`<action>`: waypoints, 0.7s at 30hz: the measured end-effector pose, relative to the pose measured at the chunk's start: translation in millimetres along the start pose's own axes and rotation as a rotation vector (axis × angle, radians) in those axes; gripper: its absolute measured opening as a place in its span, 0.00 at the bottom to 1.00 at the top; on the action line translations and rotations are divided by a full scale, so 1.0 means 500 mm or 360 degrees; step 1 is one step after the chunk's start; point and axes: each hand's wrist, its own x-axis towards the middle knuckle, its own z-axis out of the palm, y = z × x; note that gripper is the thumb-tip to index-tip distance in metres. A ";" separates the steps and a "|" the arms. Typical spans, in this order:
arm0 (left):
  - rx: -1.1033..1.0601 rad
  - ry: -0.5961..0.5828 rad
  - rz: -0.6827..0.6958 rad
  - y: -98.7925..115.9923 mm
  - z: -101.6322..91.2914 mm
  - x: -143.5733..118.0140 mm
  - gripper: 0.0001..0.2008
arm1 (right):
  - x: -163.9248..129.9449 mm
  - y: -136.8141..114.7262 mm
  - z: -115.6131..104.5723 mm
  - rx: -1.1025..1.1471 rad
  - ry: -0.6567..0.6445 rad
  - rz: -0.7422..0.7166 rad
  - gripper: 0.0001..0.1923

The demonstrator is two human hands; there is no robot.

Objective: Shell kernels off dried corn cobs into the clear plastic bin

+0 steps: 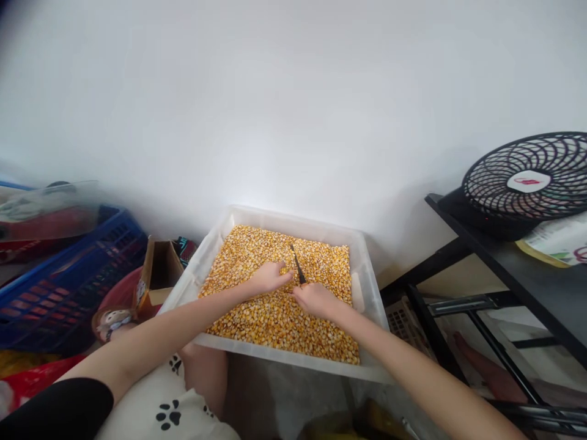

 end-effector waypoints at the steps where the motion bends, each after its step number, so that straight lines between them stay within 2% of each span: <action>1: -0.0091 0.0023 -0.0023 -0.008 -0.008 0.004 0.23 | -0.001 -0.001 -0.006 0.0002 0.0027 0.0029 0.18; 3: -0.0314 0.0054 -0.0009 -0.025 -0.026 0.014 0.23 | 0.001 -0.005 -0.021 0.0043 0.0122 0.0084 0.19; 5: -0.0546 -0.0003 0.0021 -0.041 -0.041 0.022 0.23 | 0.007 -0.012 -0.037 0.0101 0.0222 0.0165 0.19; 8: -0.0744 -0.0022 -0.0009 -0.056 -0.052 0.030 0.23 | 0.021 -0.026 -0.055 0.0118 0.0310 0.0261 0.18; 13: -0.0769 0.0036 -0.0078 -0.066 -0.051 0.036 0.24 | 0.036 -0.043 -0.068 0.0102 0.0344 0.0336 0.18; 21: -0.0728 0.0061 -0.0073 -0.066 -0.043 0.039 0.24 | 0.042 -0.045 -0.074 0.0086 0.0319 0.0421 0.18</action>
